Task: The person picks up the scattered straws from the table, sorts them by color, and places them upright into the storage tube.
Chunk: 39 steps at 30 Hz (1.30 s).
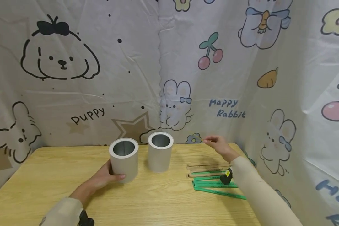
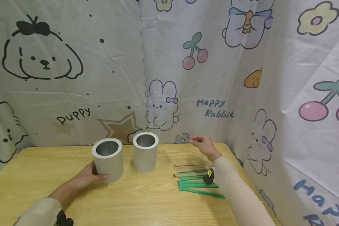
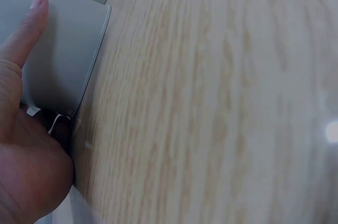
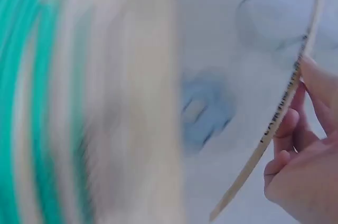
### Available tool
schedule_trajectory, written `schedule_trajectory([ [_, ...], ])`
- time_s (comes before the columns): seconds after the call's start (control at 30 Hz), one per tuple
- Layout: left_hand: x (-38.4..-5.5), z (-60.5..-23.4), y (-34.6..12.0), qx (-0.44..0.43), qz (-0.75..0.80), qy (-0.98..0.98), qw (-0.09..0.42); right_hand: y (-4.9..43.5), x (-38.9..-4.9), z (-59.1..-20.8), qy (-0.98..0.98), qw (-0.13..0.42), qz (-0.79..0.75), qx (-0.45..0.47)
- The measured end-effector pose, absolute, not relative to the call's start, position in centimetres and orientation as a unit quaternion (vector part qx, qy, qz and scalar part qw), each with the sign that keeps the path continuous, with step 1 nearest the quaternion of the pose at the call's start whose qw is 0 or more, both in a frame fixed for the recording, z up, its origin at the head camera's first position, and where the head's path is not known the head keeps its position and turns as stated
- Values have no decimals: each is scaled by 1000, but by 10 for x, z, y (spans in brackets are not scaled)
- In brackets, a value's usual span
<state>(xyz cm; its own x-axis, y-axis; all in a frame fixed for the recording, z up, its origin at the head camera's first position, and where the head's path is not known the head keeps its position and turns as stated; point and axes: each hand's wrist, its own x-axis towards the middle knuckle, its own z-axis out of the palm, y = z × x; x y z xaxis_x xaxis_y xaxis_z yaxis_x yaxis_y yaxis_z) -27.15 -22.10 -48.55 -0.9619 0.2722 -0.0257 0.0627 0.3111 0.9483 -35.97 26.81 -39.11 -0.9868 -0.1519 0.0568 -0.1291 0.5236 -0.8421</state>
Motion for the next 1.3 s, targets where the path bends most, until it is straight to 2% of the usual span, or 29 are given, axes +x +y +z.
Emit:
schedule_trajectory([
  [0.13, -272, -486, -219, 103, 578, 804, 90, 229, -348, -345, 805, -14, -588, -72],
  [0.37, -269, -483, -220, 102, 577, 805, 98, 127, -321, -288, 601, 8, -794, -95],
  [0.63, -268, -483, -222, 101, 571, 808, 100, 15, -303, -292, 497, 70, -852, -148],
  [0.8, -270, -481, -221, 101, 567, 811, 104, -28, -305, -313, 514, 66, -846, -127],
  [0.93, -270, -483, -220, 99, 565, 812, 107, -48, -307, -331, 567, 62, -814, -106],
  [1.03, -269, -483, -219, 103, 569, 808, 110, -47, -302, -337, 640, 58, -756, -122],
  [1.3, -270, -481, -219, 106, 575, 804, 110, 10, -298, -322, 735, 61, -635, -229],
])
